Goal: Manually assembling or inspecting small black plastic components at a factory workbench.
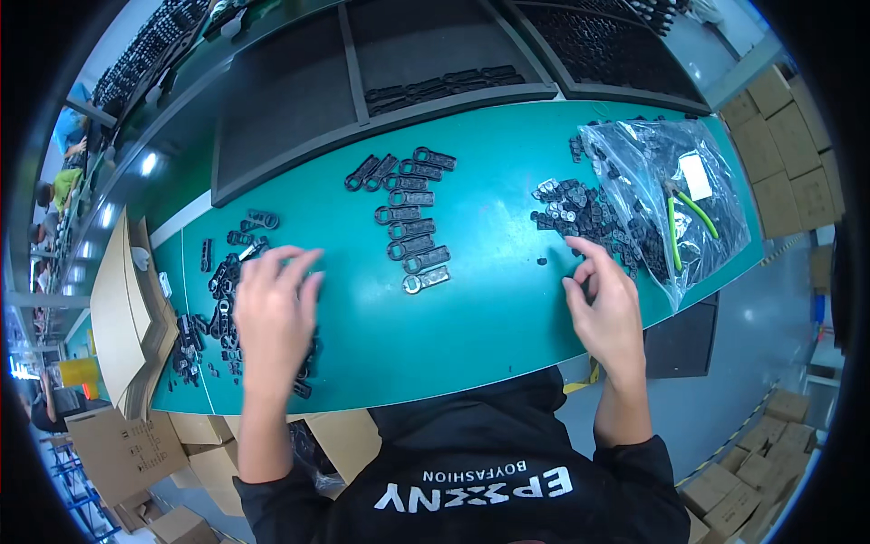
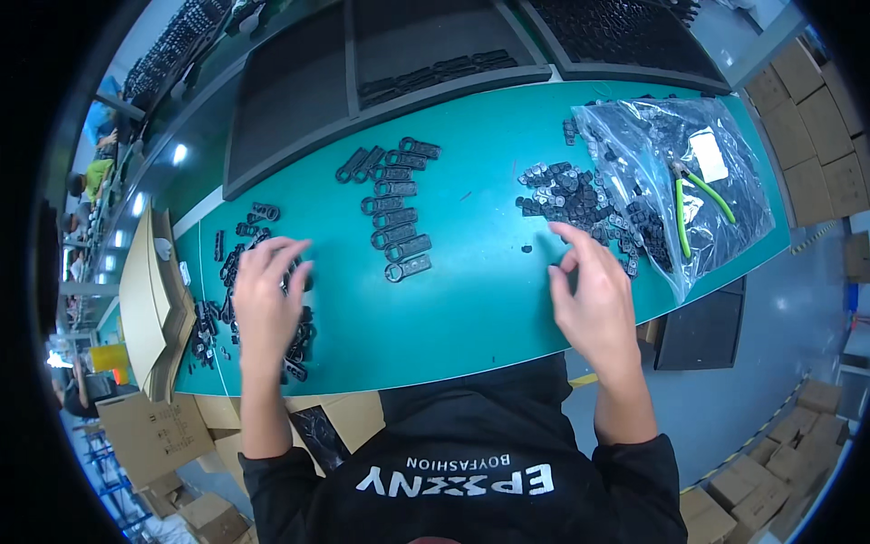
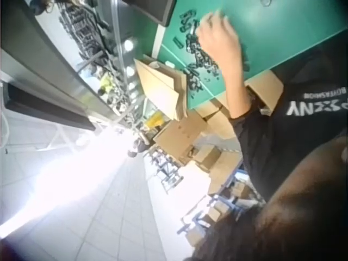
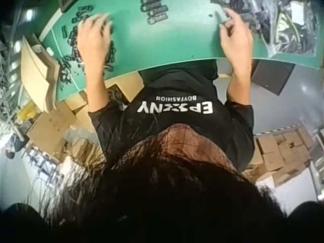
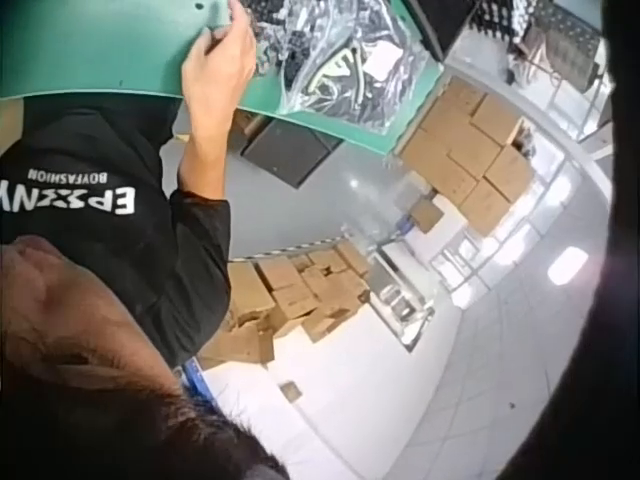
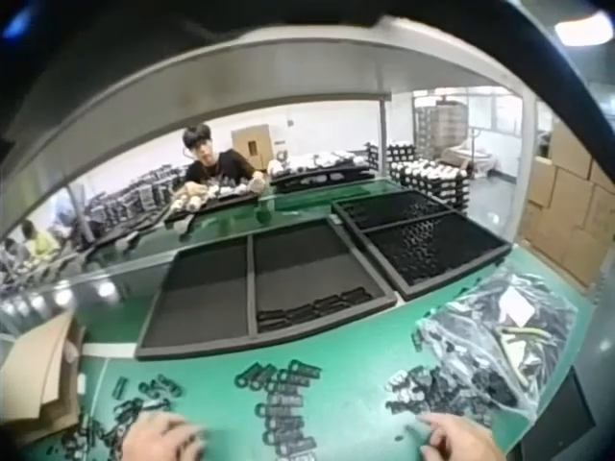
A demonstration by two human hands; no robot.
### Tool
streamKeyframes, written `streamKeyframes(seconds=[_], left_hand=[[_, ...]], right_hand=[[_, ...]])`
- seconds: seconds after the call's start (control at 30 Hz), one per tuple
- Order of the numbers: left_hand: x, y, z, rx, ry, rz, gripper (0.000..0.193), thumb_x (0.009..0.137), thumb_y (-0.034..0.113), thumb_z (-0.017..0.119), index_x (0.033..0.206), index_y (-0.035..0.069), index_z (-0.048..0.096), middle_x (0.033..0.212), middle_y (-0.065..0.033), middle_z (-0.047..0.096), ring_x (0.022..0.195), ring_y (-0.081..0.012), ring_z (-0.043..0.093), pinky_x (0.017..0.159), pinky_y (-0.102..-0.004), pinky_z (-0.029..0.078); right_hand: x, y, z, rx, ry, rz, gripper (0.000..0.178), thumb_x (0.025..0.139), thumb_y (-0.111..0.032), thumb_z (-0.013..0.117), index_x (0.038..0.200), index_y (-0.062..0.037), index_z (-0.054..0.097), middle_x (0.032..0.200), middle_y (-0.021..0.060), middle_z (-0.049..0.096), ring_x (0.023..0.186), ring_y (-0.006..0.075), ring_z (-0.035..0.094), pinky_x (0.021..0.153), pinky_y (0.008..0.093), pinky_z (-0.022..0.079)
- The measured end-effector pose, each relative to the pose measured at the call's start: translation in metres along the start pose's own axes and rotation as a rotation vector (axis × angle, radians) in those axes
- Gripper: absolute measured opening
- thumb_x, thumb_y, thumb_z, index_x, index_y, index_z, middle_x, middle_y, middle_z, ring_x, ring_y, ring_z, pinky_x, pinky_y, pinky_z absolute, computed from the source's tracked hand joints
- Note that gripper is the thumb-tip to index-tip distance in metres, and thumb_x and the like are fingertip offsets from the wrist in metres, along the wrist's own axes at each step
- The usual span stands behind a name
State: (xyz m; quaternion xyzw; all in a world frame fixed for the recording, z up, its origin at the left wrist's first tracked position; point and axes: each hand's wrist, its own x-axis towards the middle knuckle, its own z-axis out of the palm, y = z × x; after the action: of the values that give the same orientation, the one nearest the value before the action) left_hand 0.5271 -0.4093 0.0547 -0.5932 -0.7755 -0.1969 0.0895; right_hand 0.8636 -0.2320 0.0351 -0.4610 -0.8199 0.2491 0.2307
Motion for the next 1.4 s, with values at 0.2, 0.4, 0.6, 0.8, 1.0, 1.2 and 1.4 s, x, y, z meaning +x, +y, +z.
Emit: streamKeyframes(seconds=[0.2,0.4,0.6,0.8,1.0,1.2,1.4], left_hand=[[-0.007,-0.037,-0.007,0.133,-0.144,-0.038,0.029,0.094,0.009,0.078,0.122,0.013,0.082,0.114,-0.0074,0.071,0.104,-0.0310,0.066,0.088,-0.0428,0.055],[-0.005,-0.030,-0.014,0.066,-0.299,-0.038,0.030,0.093,0.009,0.079,0.122,0.012,0.082,0.118,-0.0077,0.071,0.106,-0.0308,0.066,0.091,-0.0429,0.053],[0.001,-0.025,-0.019,-0.167,-0.417,0.004,0.029,0.089,0.008,0.083,0.118,0.010,0.083,0.117,-0.0062,0.073,0.104,-0.0308,0.067,0.097,-0.0425,0.051],[-0.010,-0.023,-0.011,-0.131,-0.317,0.155,0.032,0.087,0.017,0.087,0.118,0.013,0.082,0.114,-0.0033,0.074,0.099,-0.0275,0.066,0.086,-0.0400,0.049],[-0.047,0.051,0.006,-0.192,-0.209,0.138,0.038,0.085,0.026,0.090,0.122,0.019,0.082,0.108,0.0010,0.073,0.097,-0.0232,0.064,0.080,-0.0386,0.047],[-0.058,0.074,0.020,-0.263,-0.182,0.031,0.046,0.088,0.024,0.088,0.133,0.020,0.078,0.108,0.0016,0.073,0.096,-0.0236,0.063,0.078,-0.0375,0.046],[-0.059,0.067,0.007,-0.550,-0.413,0.044,0.041,0.088,0.016,0.088,0.128,0.018,0.080,0.114,-0.0001,0.074,0.099,-0.0264,0.064,0.086,-0.0363,0.051]], right_hand=[[0.007,-0.017,0.003,0.008,-0.195,0.048,0.041,0.093,0.005,0.075,0.132,-0.0054,0.072,0.100,0.0131,0.067,0.087,0.0284,0.065,0.076,0.0402,0.053],[0.019,0.002,-0.008,-0.009,-0.200,-0.441,0.036,0.087,0.009,0.075,0.120,-0.0041,0.075,0.103,0.0129,0.067,0.094,0.0336,0.065,0.081,0.0428,0.053],[0.016,0.002,-0.007,0.085,-0.299,-0.402,0.037,0.083,0.013,0.075,0.116,-0.0033,0.076,0.099,0.0115,0.067,0.096,0.0328,0.065,0.084,0.0432,0.053],[0.009,0.000,-0.005,0.192,-0.256,-0.262,0.039,0.086,0.013,0.077,0.121,-0.0038,0.077,0.092,0.0095,0.071,0.086,0.0244,0.069,0.079,0.0355,0.055],[-0.001,-0.007,0.009,0.293,-0.280,-0.229,0.043,0.086,0.014,0.080,0.125,-0.0042,0.077,0.091,0.0082,0.073,0.079,0.0179,0.070,0.075,0.0297,0.056],[0.004,-0.014,0.005,0.283,-0.322,-0.113,0.048,0.084,0.016,0.080,0.127,-0.0045,0.075,0.088,0.0060,0.070,0.077,0.0149,0.065,0.072,0.0289,0.053],[0.005,-0.012,0.003,0.276,-0.373,-0.086,0.055,0.083,0.017,0.080,0.133,-0.0060,0.073,0.086,0.0048,0.068,0.075,0.0129,0.061,0.069,0.0286,0.049]])
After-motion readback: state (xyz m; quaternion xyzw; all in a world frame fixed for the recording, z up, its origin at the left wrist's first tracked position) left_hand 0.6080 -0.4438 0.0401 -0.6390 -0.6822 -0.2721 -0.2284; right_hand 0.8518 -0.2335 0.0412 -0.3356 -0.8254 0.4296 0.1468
